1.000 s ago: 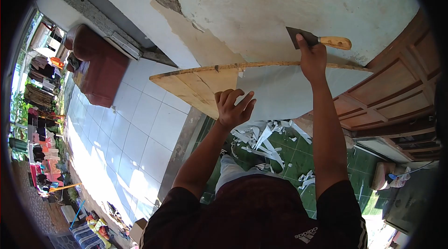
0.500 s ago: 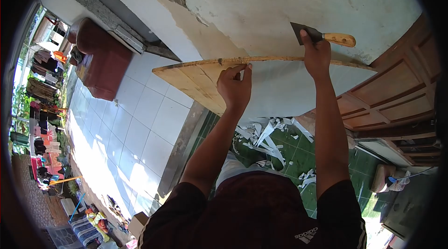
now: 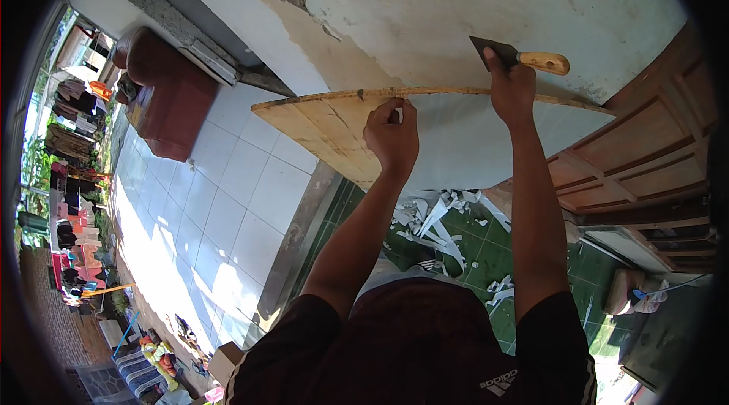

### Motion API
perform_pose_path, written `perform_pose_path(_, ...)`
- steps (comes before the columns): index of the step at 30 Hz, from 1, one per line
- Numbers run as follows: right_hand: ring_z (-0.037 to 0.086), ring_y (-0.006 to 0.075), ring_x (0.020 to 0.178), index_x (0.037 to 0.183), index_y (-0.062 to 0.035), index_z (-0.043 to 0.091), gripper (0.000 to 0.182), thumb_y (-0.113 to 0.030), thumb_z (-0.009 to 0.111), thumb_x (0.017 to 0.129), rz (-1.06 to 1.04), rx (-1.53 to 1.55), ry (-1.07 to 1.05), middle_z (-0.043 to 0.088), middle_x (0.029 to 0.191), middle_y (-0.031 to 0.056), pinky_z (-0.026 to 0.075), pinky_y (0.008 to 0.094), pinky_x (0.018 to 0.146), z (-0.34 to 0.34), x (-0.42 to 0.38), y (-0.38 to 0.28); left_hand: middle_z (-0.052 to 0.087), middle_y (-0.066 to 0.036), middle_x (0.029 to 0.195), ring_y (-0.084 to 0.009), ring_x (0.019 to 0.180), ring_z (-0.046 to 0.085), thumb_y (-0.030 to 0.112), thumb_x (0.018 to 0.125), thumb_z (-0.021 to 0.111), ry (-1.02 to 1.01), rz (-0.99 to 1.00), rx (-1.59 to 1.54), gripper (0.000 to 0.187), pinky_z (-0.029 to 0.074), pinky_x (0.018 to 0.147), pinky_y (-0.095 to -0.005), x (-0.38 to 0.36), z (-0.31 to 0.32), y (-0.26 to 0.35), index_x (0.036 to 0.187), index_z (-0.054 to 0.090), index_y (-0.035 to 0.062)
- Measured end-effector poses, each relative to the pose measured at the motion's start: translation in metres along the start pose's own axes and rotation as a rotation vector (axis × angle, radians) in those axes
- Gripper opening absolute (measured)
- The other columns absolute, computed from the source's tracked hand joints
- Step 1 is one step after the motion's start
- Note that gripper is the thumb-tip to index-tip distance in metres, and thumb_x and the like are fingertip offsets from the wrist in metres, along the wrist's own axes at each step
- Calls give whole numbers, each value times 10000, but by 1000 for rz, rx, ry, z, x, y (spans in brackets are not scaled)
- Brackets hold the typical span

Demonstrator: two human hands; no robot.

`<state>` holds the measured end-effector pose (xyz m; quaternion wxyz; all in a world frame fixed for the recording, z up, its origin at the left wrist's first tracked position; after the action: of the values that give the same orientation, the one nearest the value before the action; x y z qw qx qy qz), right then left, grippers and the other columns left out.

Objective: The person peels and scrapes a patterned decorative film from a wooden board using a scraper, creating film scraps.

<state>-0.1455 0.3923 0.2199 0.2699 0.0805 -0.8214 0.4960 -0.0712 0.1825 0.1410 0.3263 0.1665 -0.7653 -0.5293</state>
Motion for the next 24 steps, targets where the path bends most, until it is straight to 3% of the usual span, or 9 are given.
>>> perform_pose_path(5,685,278,832,1095,24,713,283,-247,680,1022,-36,5,1,738,920,165,526,377,823,0,0,-3,521,42,647,-71,602,434,142,869,799,-23,141,78,166,367,562,-287,-11,-10,-12,891,766,-19)
perform_pose_path(8,695,286,872,1099,22,710,278,-244,676,1024,-16,9,1,741,947,174,527,383,846,0,0,-4,521,55,670,-72,599,427,167,888,806,-16,17,-44,192,356,560,-275,-15,-21,-3,936,772,-16)
perform_pose_path(11,696,293,900,1106,18,708,278,-245,676,1023,-74,27,0,742,969,176,526,389,864,2,0,-1,491,80,680,-60,576,391,174,896,812,-165,-443,-413,201,323,540,-248,-10,-20,13,1013,782,13)
perform_pose_path(14,697,302,915,1107,14,708,276,-247,677,1021,-62,-36,-9,741,979,172,526,393,870,3,-1,-1,468,92,684,-41,579,378,170,893,807,-254,-737,-553,141,283,507,-237,-3,-22,27,972,744,71)
perform_pose_path(17,701,308,926,1115,7,709,271,-245,678,1019,-58,-13,-10,742,986,170,527,395,875,5,-1,3,441,85,678,-43,586,388,175,892,803,-290,-871,-626,146,261,484,-236,1,-24,35,917,661,152)
perform_pose_path(20,706,308,936,1118,-1,713,267,-246,677,1019,-86,6,-3,744,992,171,529,397,878,6,-2,2,450,75,686,-60,592,405,173,892,793,-249,-999,-665,220,268,490,-247,4,-19,34,851,577,184)
perform_pose_path(24,710,310,945,1122,-12,718,262,-249,677,1020,-98,-39,1,748,1002,166,529,403,875,6,-4,-1,451,71,690,-74,597,408,160,892,776,-171,-1113,-728,211,291,513,-262,4,-15,40,835,574,188)
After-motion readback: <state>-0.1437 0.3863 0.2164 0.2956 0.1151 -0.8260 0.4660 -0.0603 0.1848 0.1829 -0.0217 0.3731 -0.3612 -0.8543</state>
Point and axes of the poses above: each hand's wrist, its own x-axis towards the middle knuckle, its own z-axis out of the palm, y = z × x, the point moved 2 cm from there along x, towards the middle knuckle
